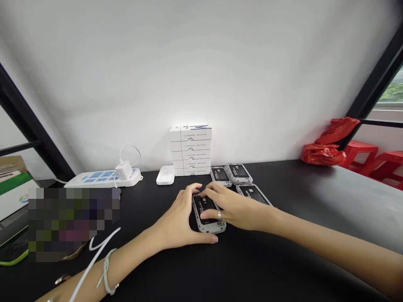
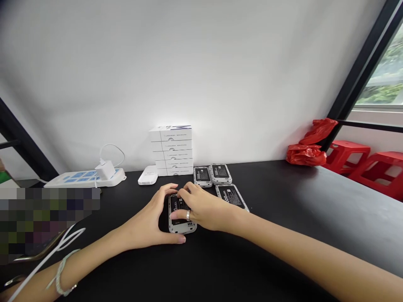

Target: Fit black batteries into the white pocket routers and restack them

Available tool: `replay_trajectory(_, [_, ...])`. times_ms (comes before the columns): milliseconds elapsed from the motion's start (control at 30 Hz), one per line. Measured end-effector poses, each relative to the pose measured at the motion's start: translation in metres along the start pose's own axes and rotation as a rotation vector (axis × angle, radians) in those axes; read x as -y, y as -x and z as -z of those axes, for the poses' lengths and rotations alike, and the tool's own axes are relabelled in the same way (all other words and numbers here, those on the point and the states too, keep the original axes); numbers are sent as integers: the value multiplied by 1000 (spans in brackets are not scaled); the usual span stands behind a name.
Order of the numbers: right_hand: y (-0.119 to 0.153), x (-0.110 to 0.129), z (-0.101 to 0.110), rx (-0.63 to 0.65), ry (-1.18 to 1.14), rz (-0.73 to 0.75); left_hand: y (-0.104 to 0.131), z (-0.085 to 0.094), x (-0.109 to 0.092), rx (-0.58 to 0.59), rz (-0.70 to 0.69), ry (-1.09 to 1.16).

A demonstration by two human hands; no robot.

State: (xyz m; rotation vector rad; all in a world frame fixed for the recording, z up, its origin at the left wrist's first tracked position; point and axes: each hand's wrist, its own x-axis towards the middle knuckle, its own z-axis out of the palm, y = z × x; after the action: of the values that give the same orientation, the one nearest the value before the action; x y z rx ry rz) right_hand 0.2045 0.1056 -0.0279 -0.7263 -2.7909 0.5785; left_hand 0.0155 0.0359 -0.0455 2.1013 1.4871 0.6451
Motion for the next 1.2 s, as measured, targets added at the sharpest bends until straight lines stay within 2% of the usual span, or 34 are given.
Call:
replay_trajectory(167, [-13,-4,-1,-112,98,56,3,-1,2,-33,1,52])
replay_trajectory(400, [-25,-11,-1,-195,26,37,1,-2,3,-40,-10,71])
replay_trajectory(600, [-31,-16,3,-126,-32,28,0,-1,5,-27,-1,72])
replay_trajectory(700, [-34,-16,-2,-111,-83,-33,0,-2,6,-50,-22,39])
replay_trajectory(800, [-34,-9,-2,-163,-128,-91,-1,-3,8,-85,-83,48])
replay_trajectory(867, [-31,-2,4,-210,-165,-66,-2,-1,10,-105,-100,88])
replay_trajectory(1000, [-27,1,16,-54,-455,50,-4,7,19,-93,-75,150])
replay_trajectory(1033, [-28,-3,18,-60,-540,39,-4,10,22,-80,-62,145])
replay_trajectory(1100, [-32,-16,20,-177,-602,-51,-2,17,27,-53,-28,83])
replay_trajectory(1167, [-38,-32,21,-278,-516,-162,0,23,31,-36,-2,-42])
replay_trajectory(1200, [-40,-39,21,-283,-457,-199,1,25,32,-38,1,-109])
